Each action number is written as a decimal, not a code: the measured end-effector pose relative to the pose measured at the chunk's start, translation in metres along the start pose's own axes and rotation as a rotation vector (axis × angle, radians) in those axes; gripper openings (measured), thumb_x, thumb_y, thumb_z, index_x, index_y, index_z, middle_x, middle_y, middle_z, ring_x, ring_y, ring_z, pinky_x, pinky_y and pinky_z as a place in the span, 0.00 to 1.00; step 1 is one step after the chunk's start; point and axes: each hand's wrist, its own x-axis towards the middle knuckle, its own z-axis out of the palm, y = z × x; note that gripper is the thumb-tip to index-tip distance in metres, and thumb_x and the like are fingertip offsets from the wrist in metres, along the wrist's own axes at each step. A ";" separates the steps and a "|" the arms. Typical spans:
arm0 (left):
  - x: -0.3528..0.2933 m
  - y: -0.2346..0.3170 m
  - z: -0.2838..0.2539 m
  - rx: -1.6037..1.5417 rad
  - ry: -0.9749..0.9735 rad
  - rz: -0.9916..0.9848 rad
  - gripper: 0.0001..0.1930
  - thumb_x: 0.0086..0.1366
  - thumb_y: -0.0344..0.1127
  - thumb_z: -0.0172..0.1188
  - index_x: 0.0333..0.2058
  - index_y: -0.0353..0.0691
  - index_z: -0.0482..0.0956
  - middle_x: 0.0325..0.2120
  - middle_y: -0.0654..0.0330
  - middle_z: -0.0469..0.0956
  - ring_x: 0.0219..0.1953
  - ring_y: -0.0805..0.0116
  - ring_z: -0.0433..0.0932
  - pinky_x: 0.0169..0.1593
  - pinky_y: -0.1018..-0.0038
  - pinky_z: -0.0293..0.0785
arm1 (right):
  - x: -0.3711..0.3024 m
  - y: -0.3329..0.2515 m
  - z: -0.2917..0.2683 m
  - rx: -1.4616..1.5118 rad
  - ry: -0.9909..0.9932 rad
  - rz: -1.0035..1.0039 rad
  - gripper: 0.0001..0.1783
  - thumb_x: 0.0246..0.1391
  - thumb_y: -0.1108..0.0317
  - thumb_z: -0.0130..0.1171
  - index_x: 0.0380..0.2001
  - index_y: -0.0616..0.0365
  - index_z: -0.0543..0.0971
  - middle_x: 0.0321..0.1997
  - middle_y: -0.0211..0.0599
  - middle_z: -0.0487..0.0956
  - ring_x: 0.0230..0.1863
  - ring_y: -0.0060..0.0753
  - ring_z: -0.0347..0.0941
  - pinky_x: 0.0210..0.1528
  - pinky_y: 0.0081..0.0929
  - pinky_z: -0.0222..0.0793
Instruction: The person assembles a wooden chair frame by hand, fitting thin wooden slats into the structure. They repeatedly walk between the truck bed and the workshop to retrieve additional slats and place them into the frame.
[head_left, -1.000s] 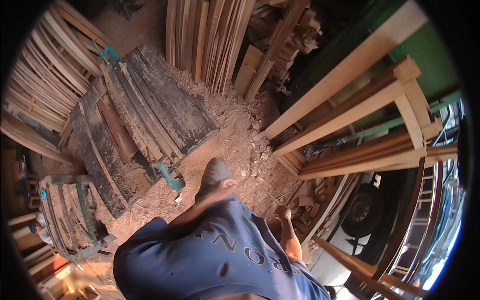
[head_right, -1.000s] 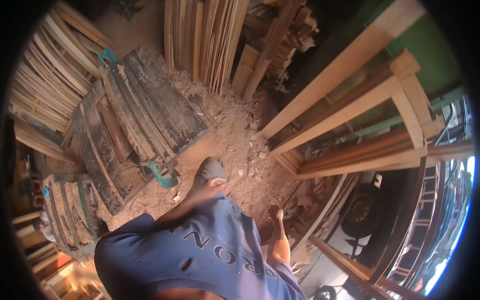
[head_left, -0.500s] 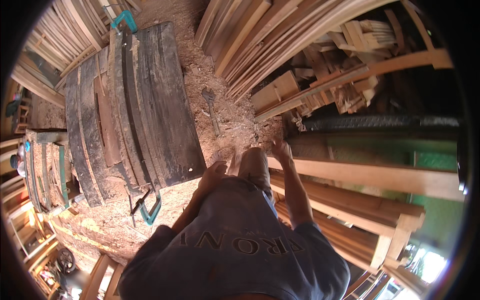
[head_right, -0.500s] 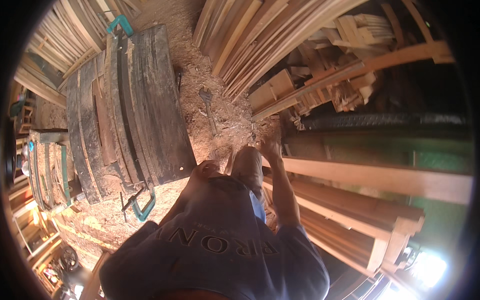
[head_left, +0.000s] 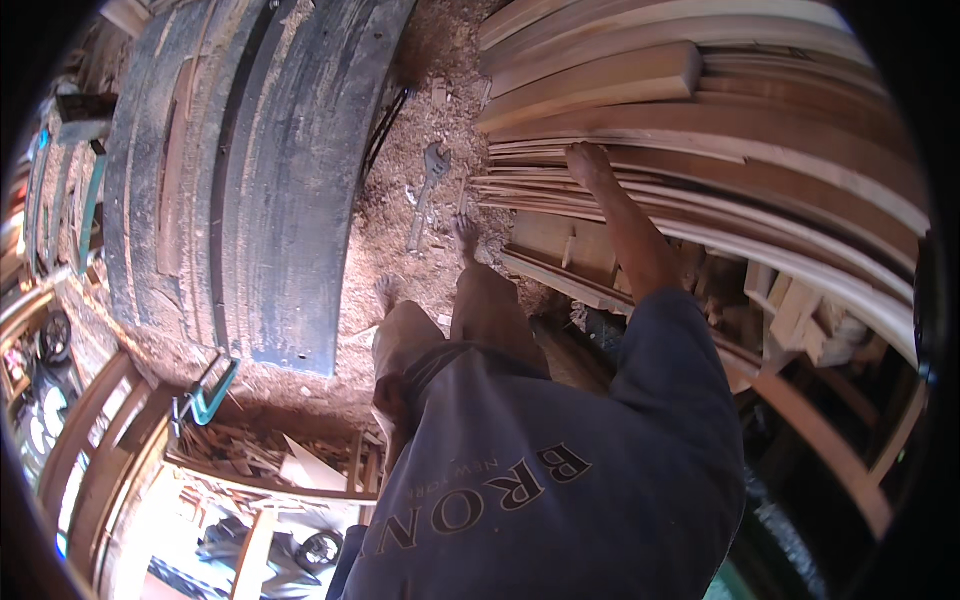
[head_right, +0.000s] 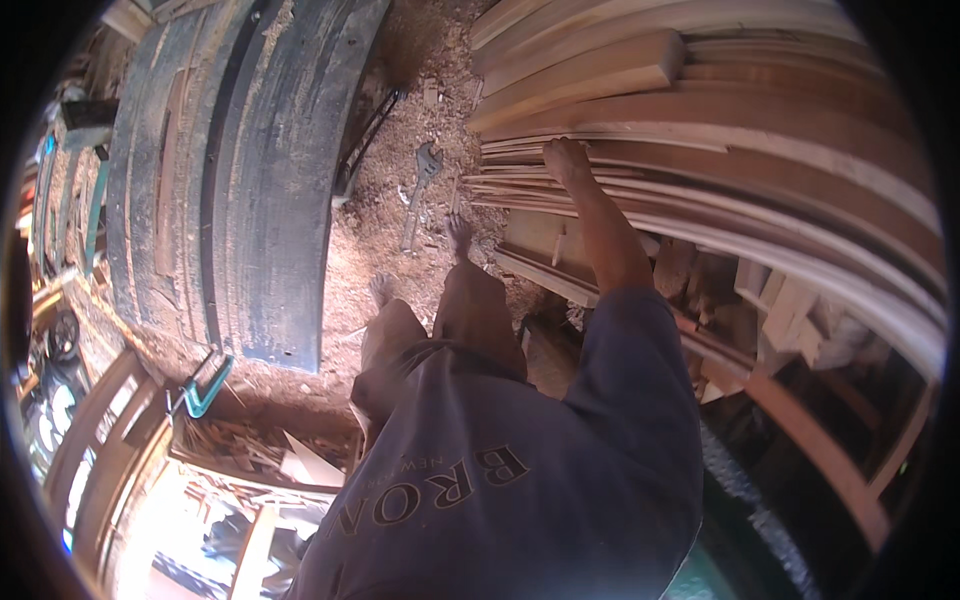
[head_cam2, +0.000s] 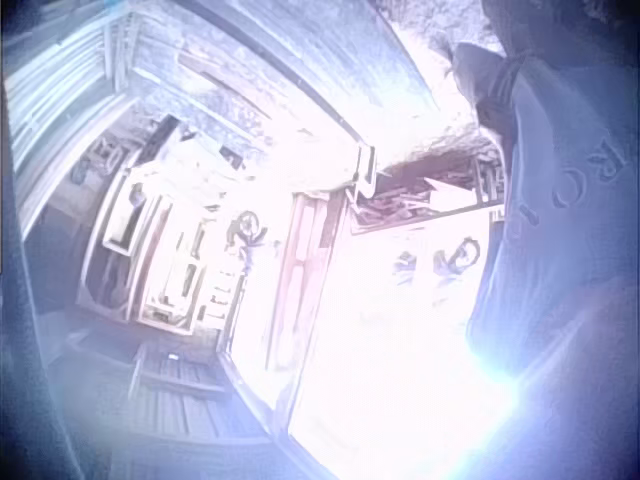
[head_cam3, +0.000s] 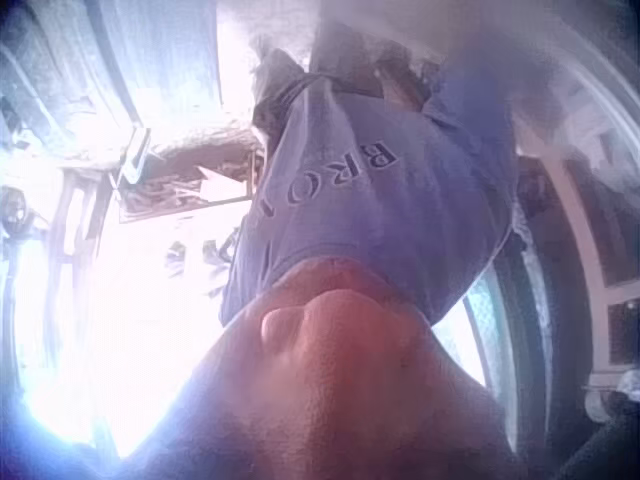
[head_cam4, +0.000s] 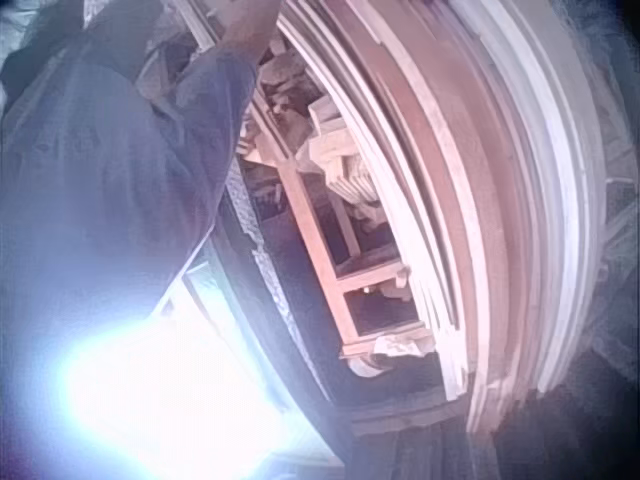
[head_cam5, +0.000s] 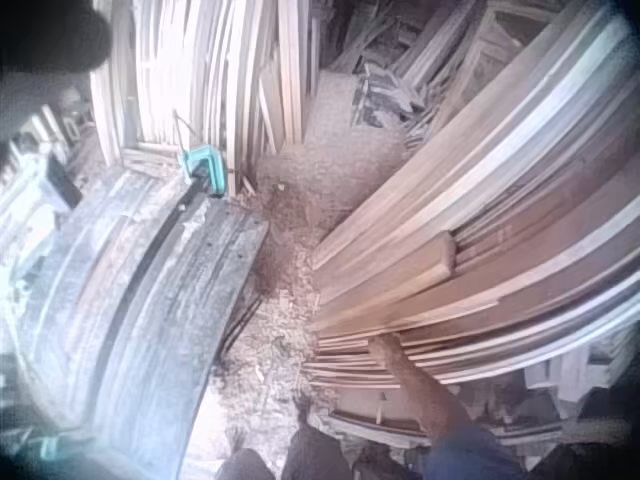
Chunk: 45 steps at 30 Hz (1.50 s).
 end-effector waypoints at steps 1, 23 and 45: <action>-0.011 -0.006 0.015 -0.004 -0.017 -0.041 0.12 0.69 0.32 0.53 0.43 0.33 0.82 0.32 0.55 0.84 0.34 0.67 0.82 0.41 0.72 0.77 | 0.015 0.005 0.005 -0.029 -0.012 -0.023 0.11 0.56 0.69 0.53 0.35 0.56 0.85 0.37 0.41 0.85 0.43 0.42 0.82 0.43 0.46 0.80; -0.081 0.046 0.103 -0.092 0.081 -0.476 0.15 0.69 0.33 0.54 0.50 0.32 0.80 0.39 0.53 0.85 0.42 0.66 0.82 0.49 0.73 0.75 | 0.063 0.000 0.085 -0.612 -0.155 -0.189 0.19 0.63 0.66 0.52 0.55 0.54 0.79 0.55 0.33 0.81 0.55 0.41 0.77 0.54 0.44 0.68; 0.100 0.021 0.211 -0.341 -0.049 -0.039 0.17 0.69 0.39 0.57 0.51 0.37 0.78 0.40 0.56 0.83 0.39 0.69 0.83 0.35 0.77 0.79 | 0.012 0.003 -0.131 -0.161 -0.355 -0.161 0.20 0.58 0.66 0.48 0.50 0.54 0.83 0.53 0.46 0.82 0.54 0.51 0.79 0.54 0.42 0.77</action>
